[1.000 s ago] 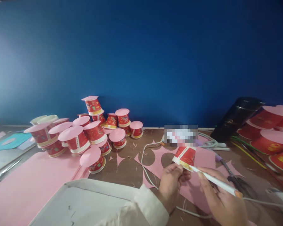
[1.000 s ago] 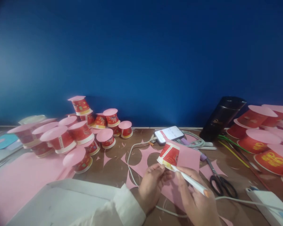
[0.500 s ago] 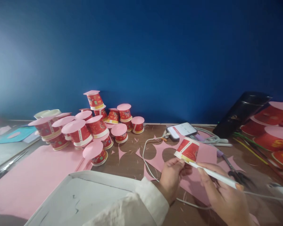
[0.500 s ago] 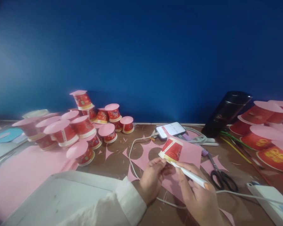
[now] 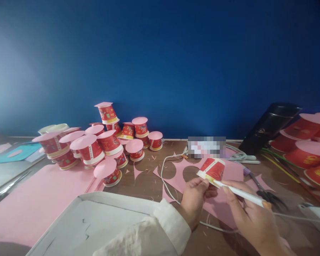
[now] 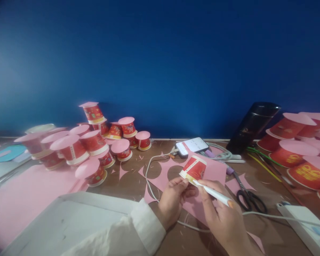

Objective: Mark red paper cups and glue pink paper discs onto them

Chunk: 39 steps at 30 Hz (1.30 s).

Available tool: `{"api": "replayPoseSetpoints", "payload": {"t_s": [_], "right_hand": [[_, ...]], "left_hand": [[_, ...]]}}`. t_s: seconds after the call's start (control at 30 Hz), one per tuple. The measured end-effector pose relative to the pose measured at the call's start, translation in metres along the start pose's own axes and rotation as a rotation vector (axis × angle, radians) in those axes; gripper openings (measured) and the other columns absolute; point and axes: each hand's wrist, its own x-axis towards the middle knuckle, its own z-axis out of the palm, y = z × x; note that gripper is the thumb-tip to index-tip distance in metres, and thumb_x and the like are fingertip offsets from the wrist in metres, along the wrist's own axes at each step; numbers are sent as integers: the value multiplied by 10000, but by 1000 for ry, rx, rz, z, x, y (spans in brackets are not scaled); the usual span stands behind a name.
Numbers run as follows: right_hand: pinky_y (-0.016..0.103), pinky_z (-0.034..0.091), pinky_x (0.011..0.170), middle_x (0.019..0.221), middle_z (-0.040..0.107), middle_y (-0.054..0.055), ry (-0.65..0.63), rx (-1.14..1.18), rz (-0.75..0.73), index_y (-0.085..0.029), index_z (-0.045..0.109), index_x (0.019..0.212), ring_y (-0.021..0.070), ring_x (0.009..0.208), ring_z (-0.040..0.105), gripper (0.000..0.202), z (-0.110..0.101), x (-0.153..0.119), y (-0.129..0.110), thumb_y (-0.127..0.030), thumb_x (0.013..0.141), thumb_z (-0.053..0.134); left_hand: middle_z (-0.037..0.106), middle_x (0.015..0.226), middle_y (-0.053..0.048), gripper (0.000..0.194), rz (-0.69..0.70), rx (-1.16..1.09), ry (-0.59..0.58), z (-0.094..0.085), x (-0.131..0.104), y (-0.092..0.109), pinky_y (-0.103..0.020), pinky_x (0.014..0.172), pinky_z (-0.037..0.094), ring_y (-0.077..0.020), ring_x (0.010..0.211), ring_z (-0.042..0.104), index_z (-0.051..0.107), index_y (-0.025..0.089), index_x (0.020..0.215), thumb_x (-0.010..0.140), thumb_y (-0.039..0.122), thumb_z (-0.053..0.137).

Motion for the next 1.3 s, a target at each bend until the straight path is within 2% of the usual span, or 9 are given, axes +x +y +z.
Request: {"api": "replayPoseSetpoints", "payload": {"t_s": [0.07,0.2,0.33,0.5,0.57,0.83,1.1,1.3], "right_hand": [[261,567,719,901,736,58,-24,18,-7,-212,677,1009,177,787,717,182,0,-1,0,-297,943,529],[273,570,738,886,732,56,36,2,-1,-208,673,1006,181,788,714,176,0,0,0,-297,940,536],[250,566,685,890,737,48,-27,52,-2,-217,676,994,173,781,717,173,-1,2,-2,-300,941,534],[298,576,702,864,724,69,158,28,105,-211,660,1028,193,738,701,192,-5,0,-4,-330,933,543],[301,572,689,847,719,72,172,23,142,-213,657,1032,190,712,691,196,-6,-1,-3,-339,934,544],[261,551,722,870,712,45,71,23,-1,-218,669,1004,165,775,687,164,-2,1,-1,-298,940,541],[275,533,729,884,715,58,96,-49,24,-206,646,983,178,791,693,166,0,-2,5,-322,944,534],[275,518,735,881,701,54,110,-64,-23,-207,628,995,174,785,678,147,0,-2,6,-300,951,524]], "left_hand": [[667,759,-88,502,21,-5,-2,0,1,-1,-305,744,457,-145,689,580,734,78,832,608,506,871],[660,715,-77,521,-7,23,12,-1,3,-4,-304,711,457,-143,642,583,729,79,831,602,527,863],[666,733,-76,489,14,-25,9,1,2,-3,-285,710,461,-129,647,578,724,75,821,584,470,887],[654,707,-69,405,-15,-154,58,4,0,2,-294,698,479,-141,641,591,695,84,775,581,383,887],[662,722,-72,348,-29,-194,64,4,0,3,-296,713,487,-145,654,604,694,86,782,607,330,869],[674,717,-59,239,-62,-240,37,4,0,3,-256,714,506,-126,660,614,690,98,769,651,247,835],[676,740,-65,214,-65,-252,46,3,3,1,-261,712,507,-128,660,619,694,83,805,681,218,804],[658,729,-68,130,-74,-271,69,4,1,4,-260,707,508,-132,655,618,680,78,801,742,177,740]]}}
